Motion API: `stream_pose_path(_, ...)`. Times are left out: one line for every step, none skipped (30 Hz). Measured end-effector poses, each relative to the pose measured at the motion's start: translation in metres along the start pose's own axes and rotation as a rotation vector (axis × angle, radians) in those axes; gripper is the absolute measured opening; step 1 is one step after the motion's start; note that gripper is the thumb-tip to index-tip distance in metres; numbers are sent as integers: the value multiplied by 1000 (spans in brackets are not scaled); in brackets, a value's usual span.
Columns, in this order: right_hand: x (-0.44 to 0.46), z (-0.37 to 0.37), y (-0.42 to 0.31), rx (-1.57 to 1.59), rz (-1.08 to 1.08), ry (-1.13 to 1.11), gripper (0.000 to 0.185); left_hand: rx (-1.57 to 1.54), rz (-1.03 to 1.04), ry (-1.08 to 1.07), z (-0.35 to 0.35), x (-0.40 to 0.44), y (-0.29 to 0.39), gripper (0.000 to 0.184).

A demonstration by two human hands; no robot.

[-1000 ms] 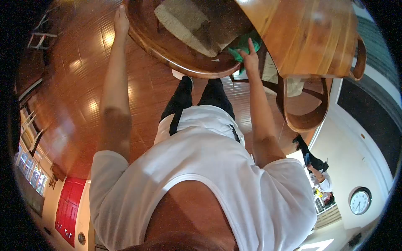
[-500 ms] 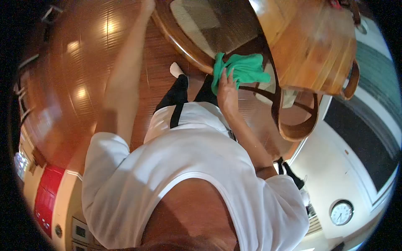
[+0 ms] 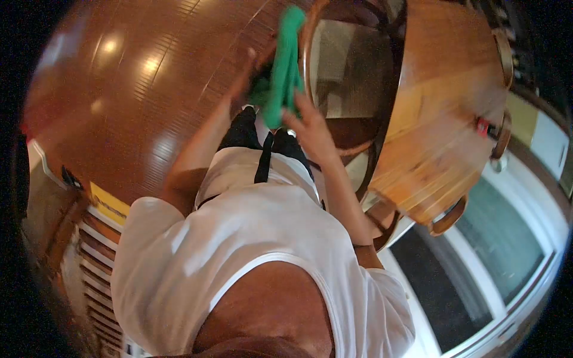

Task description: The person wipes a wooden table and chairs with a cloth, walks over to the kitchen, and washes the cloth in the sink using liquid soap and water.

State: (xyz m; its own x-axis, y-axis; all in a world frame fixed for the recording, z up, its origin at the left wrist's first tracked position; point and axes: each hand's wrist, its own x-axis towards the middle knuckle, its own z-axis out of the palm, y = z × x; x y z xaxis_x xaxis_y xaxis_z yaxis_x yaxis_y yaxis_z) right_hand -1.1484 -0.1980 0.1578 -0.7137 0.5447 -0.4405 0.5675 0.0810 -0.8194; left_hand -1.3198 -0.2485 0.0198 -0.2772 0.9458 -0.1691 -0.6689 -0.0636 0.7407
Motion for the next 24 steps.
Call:
stream_pose_path(-2, 1, 5, -98, 16, -124, 52, -196, -188, -5, 8, -23, -18, 78)
stream_pose_path(-4, 1, 10, -201, 31, -247, 57, -401, -367, -19, 20, -43, -37, 78)
stream_pose_path(-6, -6, 22, -226, 38, -223, 59, -501, -455, 41, 37, -59, -60, 75)
stream_pose_path(-6, -16, 35, -247, 44, -196, 60, -605, -544, 96, 56, -71, -76, 71)
stream_pose_path(-2, -25, 47, -266, 52, -164, 62, -601, -513, 127, 79, -75, -82, 71)
stream_pose_path(4, -31, 57, -230, 1, -59, 62, -596, -488, 156, 97, -71, -86, 71)
stream_pose_path(12, -35, 65, -186, -46, 50, 62, -475, -436, 332, 106, -60, -90, 71)
stream_pose_path(20, -35, 70, -142, -91, 162, 63, -354, -389, 503, 112, -47, -94, 71)
stream_pose_path(26, -33, 70, -83, -44, 112, 63, -230, -348, 668, 114, -38, -97, 71)
stream_pose_path(29, -28, 68, -19, 1, 69, 64, -210, -325, 690, 109, -31, -100, 71)
stream_pose_path(29, -25, 66, 47, 50, 33, 66, -186, -307, 706, 99, -20, -104, 70)
stream_pose_path(29, -21, 73, 109, 78, 22, 67, -159, -291, 719, 87, -7, -108, 70)
stream_pose_path(28, -16, 87, 172, 102, 11, 68, -89, -210, 699, 73, 10, -115, 66)
stream_pose_path(28, -12, 101, 234, 126, -3, 70, -20, -128, 681, 58, 29, -123, 63)
stream_pose_path(30, -10, 109, 298, 152, -20, 71, 50, -48, 666, 48, 43, -127, 61)
stream_pose_path(33, -13, 113, 429, 125, -64, 71, 55, -73, 649, 46, 52, -109, 61)
stream_pose_path(31, -16, 115, 563, 101, -100, 70, 61, -105, 625, 46, 58, -89, 61)
stream_pose_path(32, -20, 117, 698, 74, -131, 70, 112, -14, 606, 39, 73, -91, 64)
stream_pose_path(34, -23, 119, 708, 74, -112, 73, 163, 81, 581, 25, 95, -93, 69)
stream_pose_path(34, -24, 120, 625, 89, -146, 78, 157, 62, 516, 9, 121, -88, 66)
stream_pose_path(34, -25, 122, 541, 105, -177, 83, 150, 45, 448, -2, 143, -79, 64)
stream_pose_path(34, -27, 123, 458, 122, -206, 90, 110, 43, 413, -3, 156, -73, 65)
stream_pose_path(33, -17, 122, 143, 72, -92, 95, 65, 37, 377, -1, 165, -67, 65)
stream_pose_path(30, -10, 121, 25, 117, -44, 93, 21, 32, 345, 3, 171, -63, 66)
